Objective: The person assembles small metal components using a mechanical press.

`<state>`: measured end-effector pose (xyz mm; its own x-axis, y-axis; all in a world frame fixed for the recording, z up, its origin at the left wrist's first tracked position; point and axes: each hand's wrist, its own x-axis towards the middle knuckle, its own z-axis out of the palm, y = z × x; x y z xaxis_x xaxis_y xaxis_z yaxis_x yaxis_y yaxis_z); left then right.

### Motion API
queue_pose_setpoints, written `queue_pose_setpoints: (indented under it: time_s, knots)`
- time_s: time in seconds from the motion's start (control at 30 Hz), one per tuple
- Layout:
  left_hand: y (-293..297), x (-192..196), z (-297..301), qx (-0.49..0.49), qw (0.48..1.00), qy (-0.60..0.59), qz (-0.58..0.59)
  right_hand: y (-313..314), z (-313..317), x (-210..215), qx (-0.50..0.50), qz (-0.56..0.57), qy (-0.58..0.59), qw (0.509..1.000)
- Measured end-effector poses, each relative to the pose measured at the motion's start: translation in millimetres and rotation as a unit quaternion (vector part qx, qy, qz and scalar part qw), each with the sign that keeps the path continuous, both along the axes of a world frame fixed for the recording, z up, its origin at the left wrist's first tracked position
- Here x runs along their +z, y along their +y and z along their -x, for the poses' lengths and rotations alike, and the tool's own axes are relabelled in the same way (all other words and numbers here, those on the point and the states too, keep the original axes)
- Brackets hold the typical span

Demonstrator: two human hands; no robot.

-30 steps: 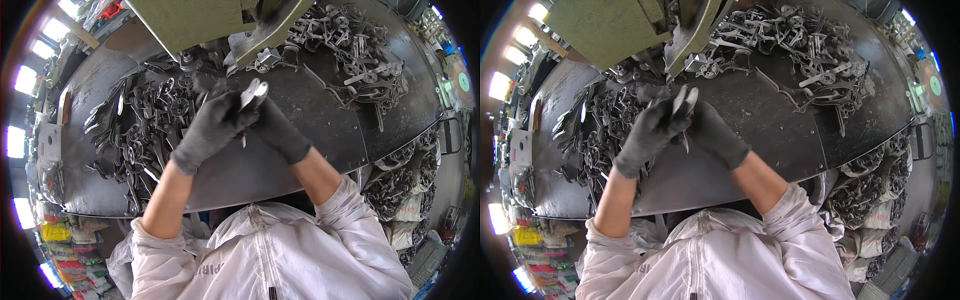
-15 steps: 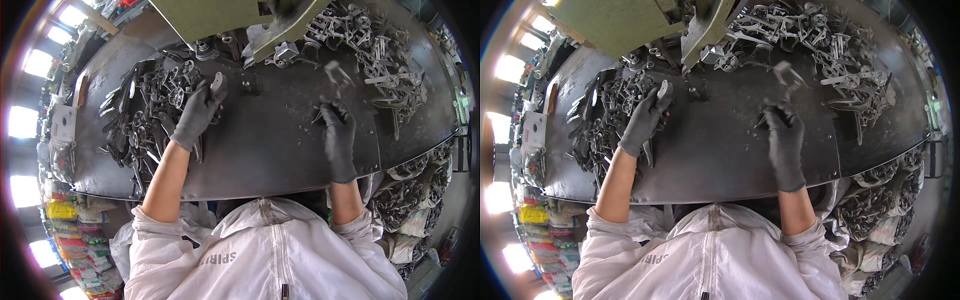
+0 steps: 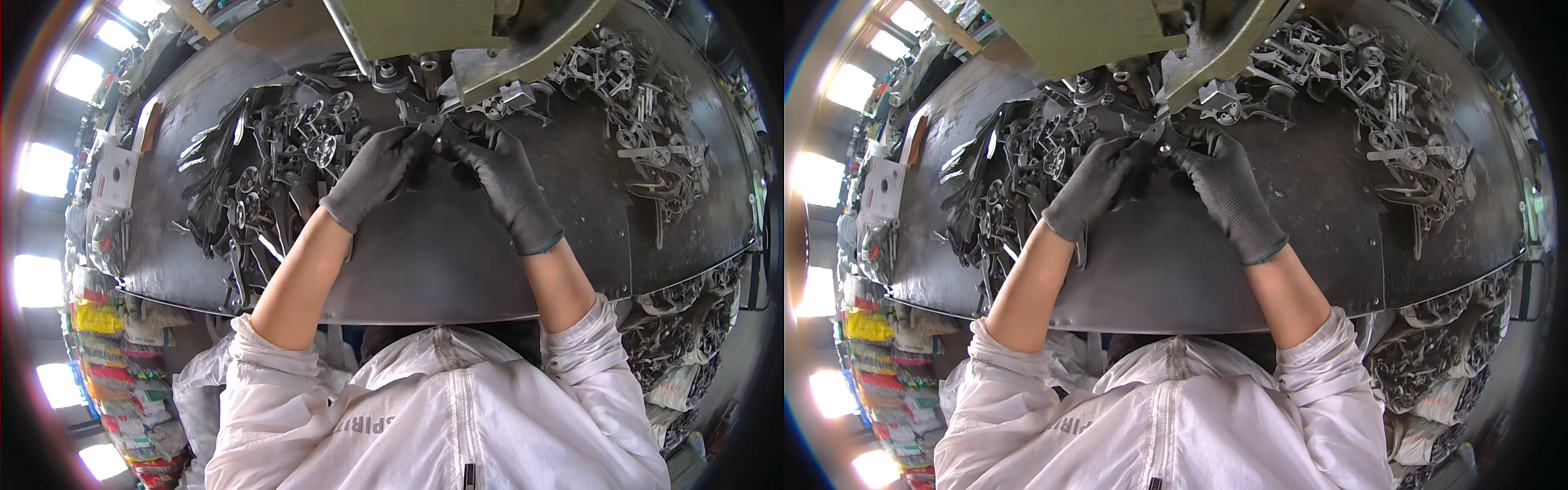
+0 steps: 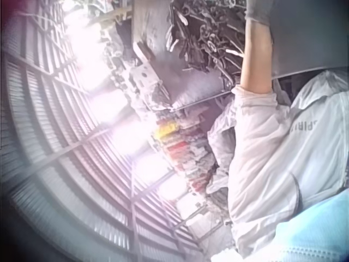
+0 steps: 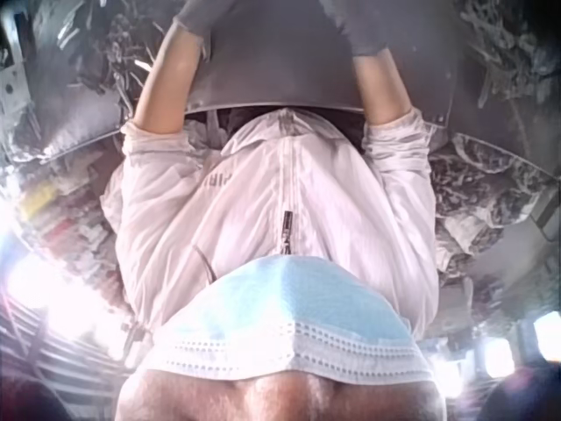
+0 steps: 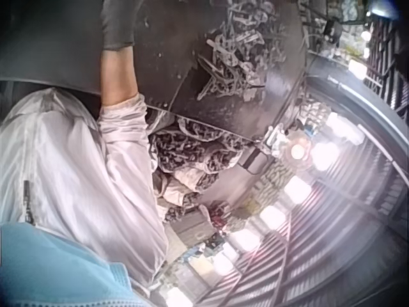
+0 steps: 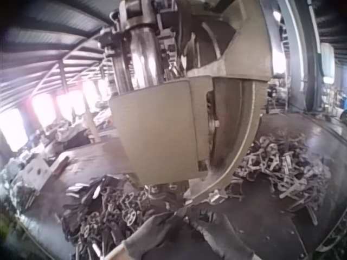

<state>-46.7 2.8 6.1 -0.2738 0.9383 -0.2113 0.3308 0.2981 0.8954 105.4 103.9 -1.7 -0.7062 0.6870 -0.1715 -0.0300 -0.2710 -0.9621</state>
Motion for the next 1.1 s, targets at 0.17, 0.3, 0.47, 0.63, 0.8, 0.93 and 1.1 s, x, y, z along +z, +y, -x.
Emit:
queue_pose_setpoints:
  time_s: [0.17, 0.3, 0.47, 0.63, 0.8, 0.93, 1.1]
  knots:
    - [5, -31, 14, -0.263, 0.62, 0.738, -0.034, 0, 3, -13, 0.03, -0.058, 0.001, 0.998]
    - [13, -27, -3, -0.104, 0.937, 0.316, 0.102, -3, 2, -17, 0.012, -0.053, -0.091, 0.994]
    - [-22, 14, 18, 0.107, 0.94, 0.322, -0.041, 1, 0, -25, 0.008, -0.032, -0.083, 0.996]
    - [-105, 21, 136, 0.292, 0.876, 0.381, -0.043, 3, -4, -28, 0.006, -0.033, -0.062, 0.998]
    - [-275, -46, 297, 0.139, 0.77, 0.576, 0.236, -13, 2, -2, 0.002, -0.021, -0.012, 1.0]
    - [-222, -65, 279, 0.261, 0.889, 0.244, 0.286, -5, -11, -2, -0.001, 0.013, -0.052, 0.999]
    - [-350, -63, 347, 0.109, 0.9, 0.414, 0.079, -18, 0, -11, 0.059, 0.056, -0.092, 0.993]
